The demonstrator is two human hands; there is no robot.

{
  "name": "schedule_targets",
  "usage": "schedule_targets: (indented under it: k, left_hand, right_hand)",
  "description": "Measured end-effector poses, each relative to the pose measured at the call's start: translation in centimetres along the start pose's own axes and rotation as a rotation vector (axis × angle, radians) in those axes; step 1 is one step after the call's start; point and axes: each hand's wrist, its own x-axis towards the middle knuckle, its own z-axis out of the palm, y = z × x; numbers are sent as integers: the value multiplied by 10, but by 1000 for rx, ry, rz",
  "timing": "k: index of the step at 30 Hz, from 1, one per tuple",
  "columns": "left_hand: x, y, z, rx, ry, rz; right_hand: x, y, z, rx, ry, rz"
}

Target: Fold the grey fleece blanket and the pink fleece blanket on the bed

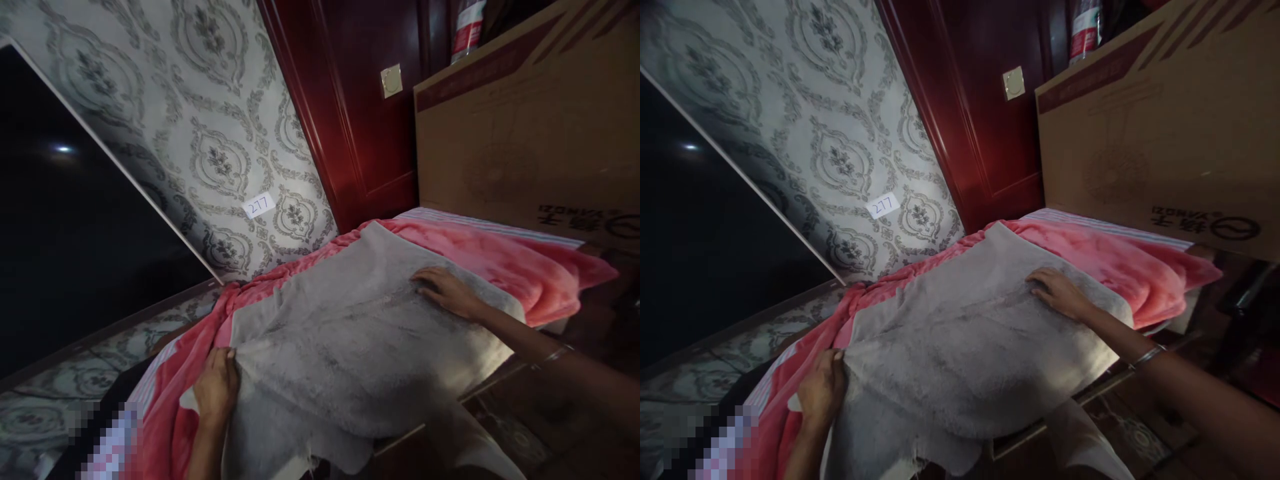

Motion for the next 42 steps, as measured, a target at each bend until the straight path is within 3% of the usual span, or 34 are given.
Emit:
schedule_targets:
  k: [4,10,15,20,26,31,36,42]
  left_hand:
    - [-1,1,0,-10,-2,-7]
    - [-1,1,-2,-46,-6,13]
    - [1,3,-3,-60,-40,22]
    - [-4,6,-7,-34,-62,63]
    - [-9,7,-8,-59,-87,60]
    - [-13,6,-6,-73,-115,87]
    - [-31,2,-4,-90,-163,136]
    - [-60,-7,-2,-127,-229,75]
  right_hand:
    - [0,12,4,-11,-98,-29]
    - [2,11,20,-55,-130,-12]
    - [1,3,32,-147,-40,51]
    - [9,-3,18,-130,65,105]
    - [9,-3,16,-115,-94,-109]
    - [5,-5,24,-168,-65,-51]
    - [11,-8,3,-170,26,9]
    - [5,-10,-38,-155,162,11]
